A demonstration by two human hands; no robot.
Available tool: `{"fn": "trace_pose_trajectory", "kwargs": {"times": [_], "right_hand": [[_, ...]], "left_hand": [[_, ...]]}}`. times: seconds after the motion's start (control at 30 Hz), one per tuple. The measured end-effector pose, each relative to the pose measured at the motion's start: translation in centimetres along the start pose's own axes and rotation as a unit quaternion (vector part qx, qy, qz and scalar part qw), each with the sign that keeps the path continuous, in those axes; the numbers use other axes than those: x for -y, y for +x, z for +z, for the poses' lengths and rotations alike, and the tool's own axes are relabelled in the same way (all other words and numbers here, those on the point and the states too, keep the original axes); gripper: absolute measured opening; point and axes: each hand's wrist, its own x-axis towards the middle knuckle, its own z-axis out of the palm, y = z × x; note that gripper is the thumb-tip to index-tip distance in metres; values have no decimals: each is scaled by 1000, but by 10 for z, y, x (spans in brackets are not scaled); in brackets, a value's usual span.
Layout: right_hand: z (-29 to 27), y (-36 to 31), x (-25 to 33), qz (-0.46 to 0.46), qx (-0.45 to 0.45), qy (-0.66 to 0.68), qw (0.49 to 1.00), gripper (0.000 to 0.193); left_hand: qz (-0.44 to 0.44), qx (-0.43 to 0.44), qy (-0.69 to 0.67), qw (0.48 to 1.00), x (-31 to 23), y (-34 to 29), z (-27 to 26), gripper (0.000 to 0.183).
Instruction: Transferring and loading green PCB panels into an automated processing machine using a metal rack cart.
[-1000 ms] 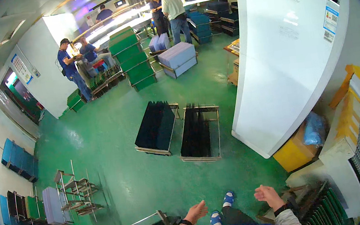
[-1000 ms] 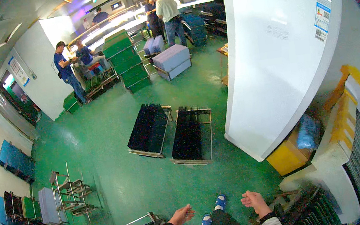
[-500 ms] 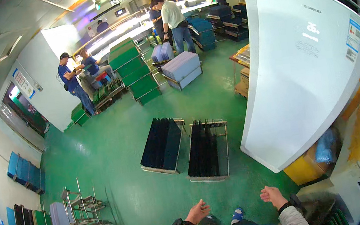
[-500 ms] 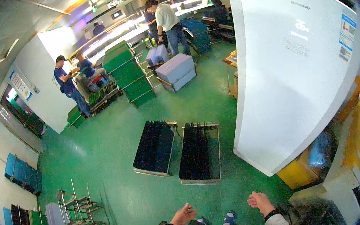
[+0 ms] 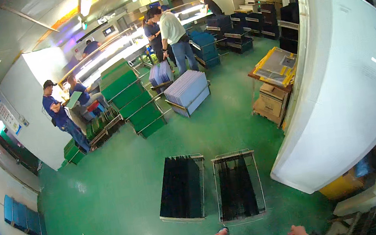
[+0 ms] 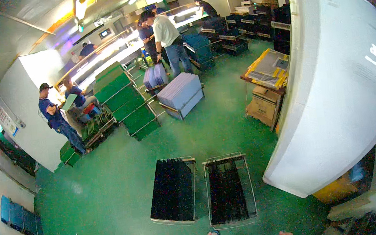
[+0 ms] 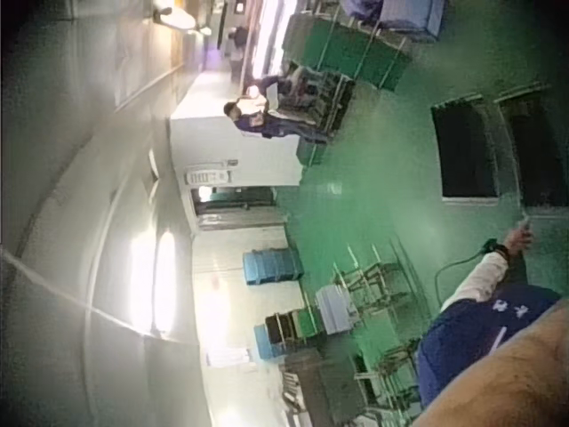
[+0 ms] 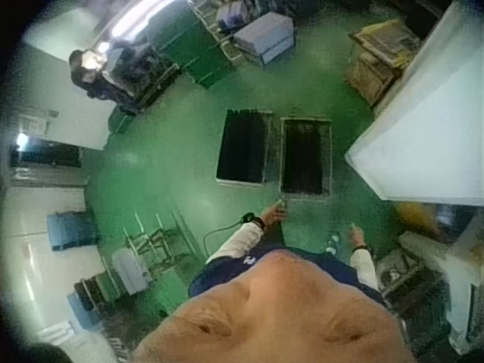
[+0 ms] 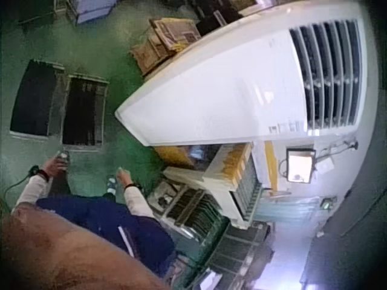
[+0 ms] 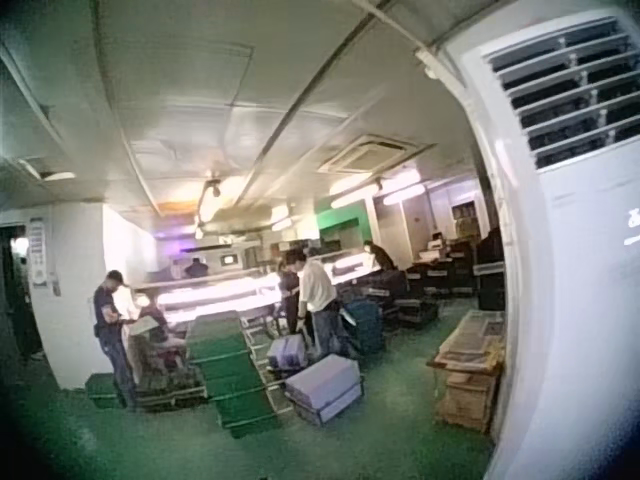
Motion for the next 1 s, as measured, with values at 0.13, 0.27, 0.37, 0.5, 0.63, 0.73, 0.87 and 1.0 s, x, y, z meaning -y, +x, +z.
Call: {"fn": "trace_pose_trajectory", "kwargs": {"times": [0.13,0.27,0.37,0.5,0.63,0.73,0.87,1.0], "right_hand": [[46,43,39,57,4,143,988,47],[32,56,120,170,-49,490,853,43],[17,96,136,169,-59,442,879,31],[19,146,98,155,-110,462,867,23],[51,215,25,-99,-162,10,982,22],[90,235,-7,-57,-227,200,952,23],[69,241,20,-74,-132,-174,973,21],[88,241,3,199,-153,428,868,23]], "left_hand": [[13,-22,42,999,-66,-8,-70,63],[19,-95,81,992,-106,-29,-94,68],[6,-132,128,983,-82,-3,-126,64],[-31,-123,220,967,-60,-15,-72,55],[52,-98,418,902,16,86,-72,58],[115,-100,589,793,71,189,-61,61],[161,-175,739,631,109,295,-131,65],[175,-168,743,624,160,240,-148,60]]}}
